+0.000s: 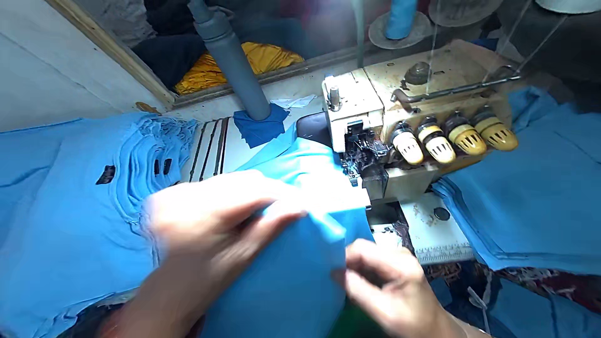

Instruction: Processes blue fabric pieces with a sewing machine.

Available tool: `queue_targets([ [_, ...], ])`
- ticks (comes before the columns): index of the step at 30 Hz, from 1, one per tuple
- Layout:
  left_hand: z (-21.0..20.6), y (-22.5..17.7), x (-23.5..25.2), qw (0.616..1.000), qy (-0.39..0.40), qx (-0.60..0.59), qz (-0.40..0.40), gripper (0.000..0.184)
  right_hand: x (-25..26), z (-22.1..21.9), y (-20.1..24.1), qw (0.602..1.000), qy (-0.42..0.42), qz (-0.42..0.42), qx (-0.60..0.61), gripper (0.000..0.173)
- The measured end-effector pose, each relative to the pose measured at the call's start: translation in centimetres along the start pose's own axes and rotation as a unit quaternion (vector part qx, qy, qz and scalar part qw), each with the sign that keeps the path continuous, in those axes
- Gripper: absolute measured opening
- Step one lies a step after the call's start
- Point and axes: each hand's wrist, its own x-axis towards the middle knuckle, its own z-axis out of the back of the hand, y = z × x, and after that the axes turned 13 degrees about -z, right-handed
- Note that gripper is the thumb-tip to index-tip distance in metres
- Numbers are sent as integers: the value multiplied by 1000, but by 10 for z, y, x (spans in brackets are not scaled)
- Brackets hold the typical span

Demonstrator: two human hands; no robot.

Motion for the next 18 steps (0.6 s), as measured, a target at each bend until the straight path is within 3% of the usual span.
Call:
queue_targets([
  [1,-27,21,5,999,-2,30,-30,19,1,0,-26,999,-34,-40,-2,11],
  [3,-67,45,2,995,81,54,4,19,-4,2,-59,991,-71,-109,-10,11],
  [6,-98,50,-6,992,108,57,30,20,-12,6,-72,986,-77,-147,-4,10],
  [12,-107,39,-6,997,54,49,19,16,-11,6,-70,987,-83,-134,13,16],
  [18,-101,39,6,991,27,-119,49,10,-15,7,-70,992,-85,-87,32,8],
])
